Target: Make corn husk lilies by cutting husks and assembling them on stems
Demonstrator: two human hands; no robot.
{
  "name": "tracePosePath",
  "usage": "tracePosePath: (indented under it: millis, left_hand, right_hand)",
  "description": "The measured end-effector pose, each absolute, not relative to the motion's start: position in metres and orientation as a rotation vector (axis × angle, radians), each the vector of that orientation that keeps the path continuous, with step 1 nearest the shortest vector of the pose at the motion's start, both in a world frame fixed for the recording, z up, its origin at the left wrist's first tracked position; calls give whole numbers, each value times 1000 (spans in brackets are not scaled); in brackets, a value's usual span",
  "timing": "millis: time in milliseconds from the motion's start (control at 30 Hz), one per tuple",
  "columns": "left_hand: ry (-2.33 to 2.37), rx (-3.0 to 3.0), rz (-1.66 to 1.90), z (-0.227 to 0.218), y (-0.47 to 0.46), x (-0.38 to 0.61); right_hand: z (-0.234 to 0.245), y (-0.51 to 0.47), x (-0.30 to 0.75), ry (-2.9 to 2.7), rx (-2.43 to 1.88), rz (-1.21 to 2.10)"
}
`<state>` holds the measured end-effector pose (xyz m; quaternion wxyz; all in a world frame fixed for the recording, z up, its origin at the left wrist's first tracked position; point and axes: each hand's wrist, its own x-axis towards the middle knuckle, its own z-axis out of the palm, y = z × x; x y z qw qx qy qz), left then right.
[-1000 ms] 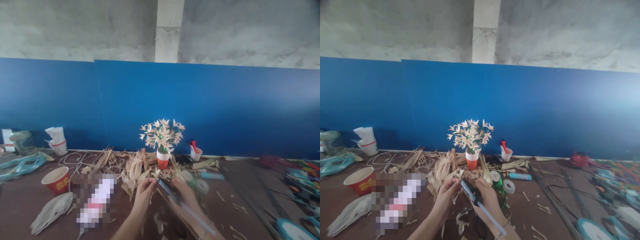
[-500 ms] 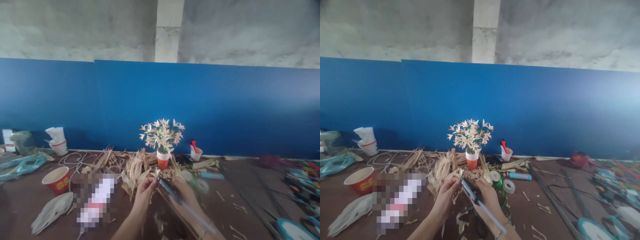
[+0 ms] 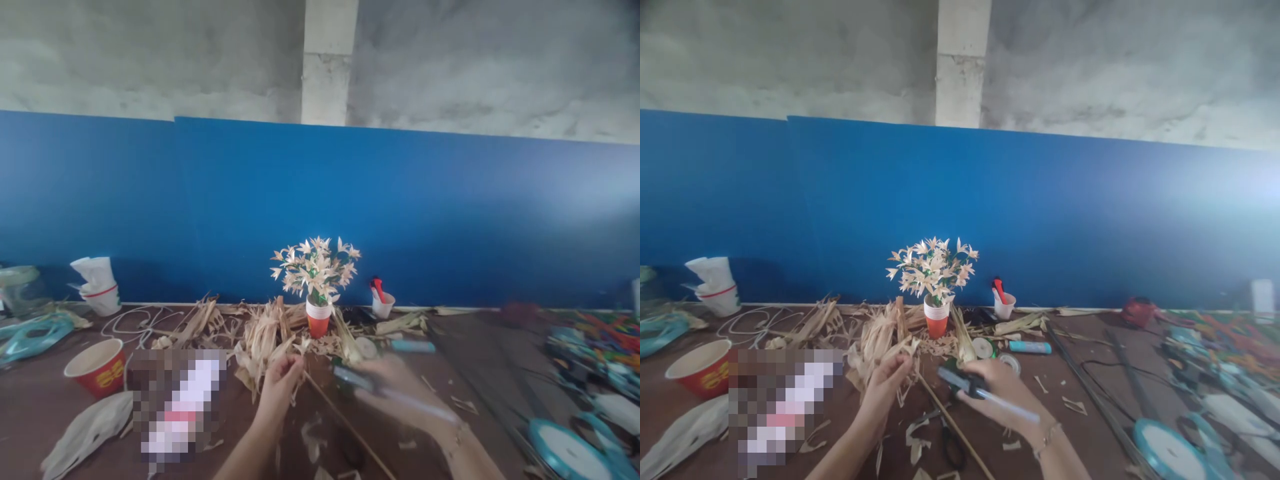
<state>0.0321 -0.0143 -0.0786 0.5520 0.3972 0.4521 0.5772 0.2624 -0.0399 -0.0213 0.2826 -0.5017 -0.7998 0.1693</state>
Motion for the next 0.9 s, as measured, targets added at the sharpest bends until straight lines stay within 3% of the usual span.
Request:
tracePosePath:
  millis: [100, 300, 433, 533, 700, 900]
  left_hand:
    - [1027, 832, 1521, -73, -14, 27]
    - [966, 765, 1597, -65, -14, 22]
    - [950, 747, 1588, -65, -13, 21]
    - [888, 743, 1479, -65, -12, 21]
    - [980, 783, 1341, -69, -12, 17]
    - [1073, 783, 1482, -75, -7, 13]
  right_hand:
    - [-22, -33, 295, -2087, -1849, 154]
    - [-53, -28, 323, -2061, -2244, 91]
    - [-47, -32, 309, -1998, -2406, -88]
    - [-31, -32, 277, -1980, -2222, -275]
    - [-31, -35, 210, -2306, -1319, 409]
    - [-52, -46, 183, -2453, -1330, 400]
